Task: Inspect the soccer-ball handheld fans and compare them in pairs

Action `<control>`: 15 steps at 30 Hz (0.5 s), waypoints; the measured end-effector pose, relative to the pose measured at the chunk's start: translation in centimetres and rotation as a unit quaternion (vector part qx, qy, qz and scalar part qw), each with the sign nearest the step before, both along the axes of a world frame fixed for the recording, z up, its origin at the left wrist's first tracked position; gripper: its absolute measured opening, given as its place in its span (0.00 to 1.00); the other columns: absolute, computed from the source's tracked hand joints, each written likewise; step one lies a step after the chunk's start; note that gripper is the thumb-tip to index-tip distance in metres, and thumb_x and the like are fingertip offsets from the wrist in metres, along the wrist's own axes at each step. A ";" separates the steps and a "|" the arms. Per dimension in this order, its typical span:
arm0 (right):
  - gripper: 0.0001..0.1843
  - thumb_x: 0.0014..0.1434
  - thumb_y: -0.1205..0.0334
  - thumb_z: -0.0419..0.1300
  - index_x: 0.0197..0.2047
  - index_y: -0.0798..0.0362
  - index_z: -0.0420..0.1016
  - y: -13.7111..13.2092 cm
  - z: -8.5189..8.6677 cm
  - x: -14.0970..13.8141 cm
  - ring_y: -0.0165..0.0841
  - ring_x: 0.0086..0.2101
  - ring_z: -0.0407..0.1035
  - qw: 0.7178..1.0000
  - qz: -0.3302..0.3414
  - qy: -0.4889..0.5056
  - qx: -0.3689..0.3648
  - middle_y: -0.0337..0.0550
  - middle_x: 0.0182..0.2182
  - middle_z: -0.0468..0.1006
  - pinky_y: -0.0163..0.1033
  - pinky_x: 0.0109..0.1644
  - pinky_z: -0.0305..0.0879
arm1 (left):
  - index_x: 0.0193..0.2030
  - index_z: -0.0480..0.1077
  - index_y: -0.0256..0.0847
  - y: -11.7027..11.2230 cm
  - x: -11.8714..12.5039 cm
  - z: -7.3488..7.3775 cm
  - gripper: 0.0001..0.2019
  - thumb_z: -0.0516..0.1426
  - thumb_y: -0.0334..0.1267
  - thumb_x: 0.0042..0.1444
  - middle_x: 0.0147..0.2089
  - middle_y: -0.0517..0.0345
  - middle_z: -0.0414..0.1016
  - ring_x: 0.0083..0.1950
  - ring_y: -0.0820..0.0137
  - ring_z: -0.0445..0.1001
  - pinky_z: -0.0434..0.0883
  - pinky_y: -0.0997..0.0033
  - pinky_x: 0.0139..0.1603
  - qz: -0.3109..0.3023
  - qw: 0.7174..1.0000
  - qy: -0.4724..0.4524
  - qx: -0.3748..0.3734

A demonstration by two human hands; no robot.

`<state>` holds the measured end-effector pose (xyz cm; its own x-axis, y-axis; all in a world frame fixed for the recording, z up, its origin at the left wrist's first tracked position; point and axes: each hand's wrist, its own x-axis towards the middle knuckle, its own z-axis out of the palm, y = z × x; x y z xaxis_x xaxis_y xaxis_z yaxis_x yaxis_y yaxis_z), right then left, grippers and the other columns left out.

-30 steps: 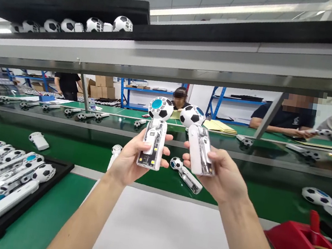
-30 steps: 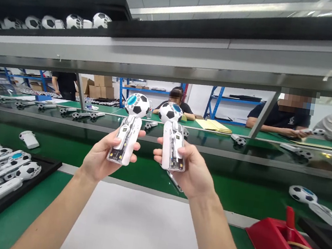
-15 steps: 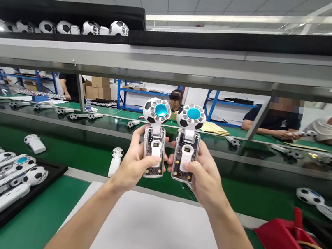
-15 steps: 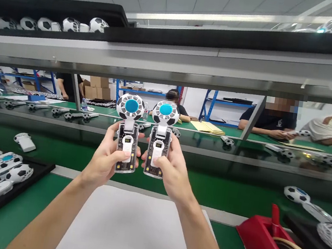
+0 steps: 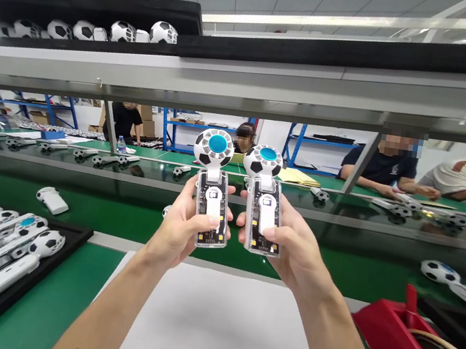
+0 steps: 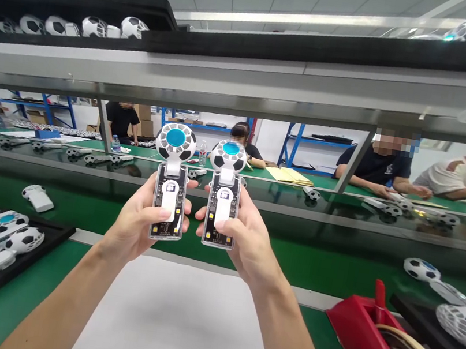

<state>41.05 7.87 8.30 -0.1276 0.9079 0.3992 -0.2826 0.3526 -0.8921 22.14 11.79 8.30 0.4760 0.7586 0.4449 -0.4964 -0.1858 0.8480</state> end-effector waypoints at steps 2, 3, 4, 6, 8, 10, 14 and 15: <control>0.29 0.50 0.64 0.64 0.57 0.49 0.66 0.0 0.1 0.1 0.35 0.30 0.75 1.000 0.006 0.005 0.002 0.43 0.35 0.81 0.40 0.34 0.73 | 0.61 0.61 0.43 0.1 -0.1 0.0 0.32 0.65 0.32 0.48 0.39 0.56 0.77 0.32 0.68 0.77 0.74 0.68 0.33 -0.001 1.000 -0.003 0.002; 0.29 0.50 0.65 0.64 0.57 0.49 0.66 0.0 0.1 0.2 0.35 0.29 0.75 1.000 0.005 0.008 0.005 0.42 0.34 0.80 0.39 0.34 0.73 | 0.60 0.62 0.42 0.1 -0.2 0.0 0.32 0.65 0.32 0.47 0.38 0.57 0.76 0.32 0.68 0.77 0.74 0.69 0.33 0.003 1.000 -0.007 0.002; 0.30 0.51 0.65 0.64 0.57 0.49 0.66 0.0 0.1 0.2 0.34 0.29 0.75 1.000 0.002 0.009 0.008 0.42 0.34 0.80 0.39 0.34 0.73 | 0.60 0.63 0.42 0.2 -0.2 0.0 0.32 0.65 0.31 0.47 0.37 0.57 0.76 0.31 0.68 0.77 0.74 0.69 0.33 0.009 1.000 -0.011 0.000; 0.30 0.52 0.64 0.65 0.58 0.49 0.65 0.2 0.1 0.2 0.34 0.30 0.75 1.000 -0.002 0.008 0.007 0.43 0.35 0.81 0.38 0.34 0.73 | 0.60 0.62 0.42 0.2 -0.1 0.1 0.32 0.65 0.31 0.47 0.38 0.57 0.76 0.32 0.69 0.77 0.74 0.69 0.34 0.015 1.000 -0.015 -0.007; 0.28 0.54 0.62 0.64 0.58 0.50 0.66 0.3 0.0 0.2 0.33 0.29 0.75 1.000 -0.003 0.009 0.003 0.43 0.35 0.81 0.37 0.33 0.73 | 0.60 0.62 0.42 0.2 0.1 0.1 0.31 0.65 0.33 0.50 0.38 0.56 0.76 0.31 0.69 0.77 0.75 0.69 0.33 0.007 1.000 -0.015 -0.017; 0.24 0.56 0.61 0.63 0.57 0.50 0.67 0.4 -0.1 0.2 0.33 0.28 0.74 1.000 -0.009 0.011 0.001 0.43 0.33 0.80 0.37 0.33 0.72 | 0.60 0.62 0.41 0.1 0.2 0.1 0.28 0.64 0.34 0.52 0.37 0.56 0.76 0.31 0.69 0.77 0.74 0.70 0.32 -0.001 1.000 -0.016 -0.025; 0.24 0.56 0.59 0.64 0.56 0.49 0.67 0.7 -0.4 -0.1 0.34 0.29 0.75 0.999 -0.038 0.003 0.012 0.42 0.34 0.80 0.39 0.34 0.74 | 0.59 0.63 0.40 0.0 0.5 -0.1 0.27 0.63 0.34 0.53 0.37 0.56 0.76 0.29 0.70 0.76 0.74 0.71 0.30 -0.008 0.999 -0.025 -0.043; 0.25 0.55 0.59 0.64 0.56 0.48 0.67 0.7 -0.4 -0.1 0.34 0.30 0.75 0.999 -0.042 0.001 0.014 0.42 0.35 0.80 0.40 0.35 0.75 | 0.59 0.63 0.40 -0.1 0.6 -0.1 0.27 0.63 0.34 0.52 0.37 0.56 0.76 0.29 0.70 0.76 0.74 0.71 0.30 -0.012 0.998 -0.028 -0.047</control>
<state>40.92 8.60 7.87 -0.0505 0.9040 0.4246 -0.2529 0.3997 -0.8810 22.72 11.73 8.20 0.4717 0.7868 0.3980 -0.5462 -0.0936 0.8324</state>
